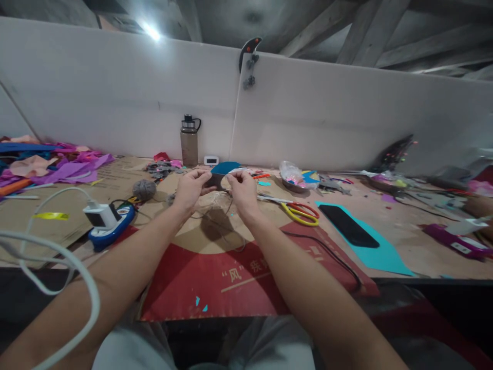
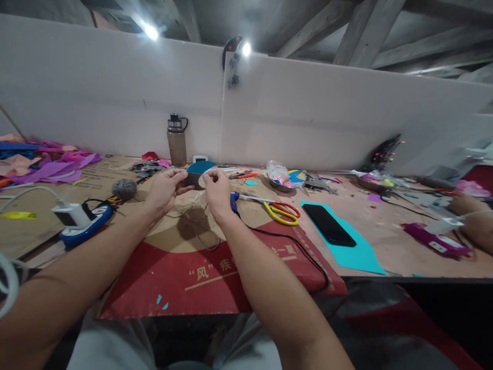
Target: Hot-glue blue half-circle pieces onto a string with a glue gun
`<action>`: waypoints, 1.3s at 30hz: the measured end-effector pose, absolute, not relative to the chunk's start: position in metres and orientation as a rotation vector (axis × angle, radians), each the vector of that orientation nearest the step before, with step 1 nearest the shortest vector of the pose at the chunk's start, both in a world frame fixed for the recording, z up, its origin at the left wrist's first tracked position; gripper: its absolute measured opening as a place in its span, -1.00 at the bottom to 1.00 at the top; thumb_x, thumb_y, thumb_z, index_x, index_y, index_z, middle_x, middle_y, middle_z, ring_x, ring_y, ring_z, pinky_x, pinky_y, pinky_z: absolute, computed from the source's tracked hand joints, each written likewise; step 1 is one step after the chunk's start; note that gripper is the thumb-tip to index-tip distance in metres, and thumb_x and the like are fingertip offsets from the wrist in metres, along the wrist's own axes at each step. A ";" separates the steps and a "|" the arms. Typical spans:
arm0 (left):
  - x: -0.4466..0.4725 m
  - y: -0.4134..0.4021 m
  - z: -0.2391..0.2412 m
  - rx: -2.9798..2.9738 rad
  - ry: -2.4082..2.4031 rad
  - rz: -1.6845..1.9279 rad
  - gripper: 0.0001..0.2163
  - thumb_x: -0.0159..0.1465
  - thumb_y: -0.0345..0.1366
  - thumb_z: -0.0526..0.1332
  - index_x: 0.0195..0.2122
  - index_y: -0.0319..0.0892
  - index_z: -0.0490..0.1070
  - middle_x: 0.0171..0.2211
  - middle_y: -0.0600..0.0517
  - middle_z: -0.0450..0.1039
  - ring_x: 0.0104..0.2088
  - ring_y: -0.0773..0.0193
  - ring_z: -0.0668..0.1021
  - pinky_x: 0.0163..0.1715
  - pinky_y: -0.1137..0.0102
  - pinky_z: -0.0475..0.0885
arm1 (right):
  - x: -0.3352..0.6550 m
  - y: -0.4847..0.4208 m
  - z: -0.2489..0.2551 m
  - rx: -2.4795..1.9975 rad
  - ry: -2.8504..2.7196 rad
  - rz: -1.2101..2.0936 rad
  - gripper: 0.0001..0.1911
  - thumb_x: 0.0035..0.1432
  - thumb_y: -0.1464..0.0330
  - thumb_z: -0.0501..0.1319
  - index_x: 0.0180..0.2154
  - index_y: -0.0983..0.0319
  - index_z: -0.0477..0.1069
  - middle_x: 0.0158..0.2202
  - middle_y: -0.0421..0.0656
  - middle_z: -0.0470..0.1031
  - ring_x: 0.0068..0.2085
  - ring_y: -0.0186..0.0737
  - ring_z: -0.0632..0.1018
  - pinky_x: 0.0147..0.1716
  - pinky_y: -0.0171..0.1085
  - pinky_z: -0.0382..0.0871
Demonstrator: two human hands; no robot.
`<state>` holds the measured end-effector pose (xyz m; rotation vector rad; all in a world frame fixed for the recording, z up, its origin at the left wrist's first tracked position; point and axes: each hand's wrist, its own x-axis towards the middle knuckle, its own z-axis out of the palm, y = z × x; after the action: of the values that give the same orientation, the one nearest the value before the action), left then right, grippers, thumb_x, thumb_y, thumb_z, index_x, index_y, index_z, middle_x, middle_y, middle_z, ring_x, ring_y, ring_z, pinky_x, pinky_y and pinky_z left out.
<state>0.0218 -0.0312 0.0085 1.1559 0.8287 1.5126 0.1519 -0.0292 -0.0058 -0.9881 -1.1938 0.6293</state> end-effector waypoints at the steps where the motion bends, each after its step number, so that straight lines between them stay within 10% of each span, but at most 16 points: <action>1: 0.022 -0.032 0.010 1.136 0.832 1.500 -0.89 0.04 -0.35 0.27 -0.43 -0.24 0.38 -0.40 0.05 0.44 -0.43 0.38 0.52 -0.41 0.41 0.54 | 0.152 -0.028 -0.006 -0.982 -1.193 0.630 -0.83 -0.02 0.25 0.13 -0.43 0.23 0.32 -0.44 -0.22 0.36 -0.41 -0.35 0.35 -0.37 -0.33 0.26; 39: 0.024 -0.034 0.010 1.207 0.851 1.264 -0.87 0.09 -0.29 0.23 -0.43 -0.25 0.35 -0.48 -0.03 0.48 -0.49 0.32 0.54 -0.55 0.47 0.45 | 0.158 -0.038 0.003 -0.954 -1.429 0.717 -0.84 0.01 0.26 0.10 -0.48 0.21 0.31 -0.57 -0.28 0.23 -0.52 -0.40 0.26 -0.49 -0.37 0.21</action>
<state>0.0241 -0.0336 0.0097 1.2071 0.8514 1.2637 0.1576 -0.0383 0.0027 -0.9544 -1.4290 0.7173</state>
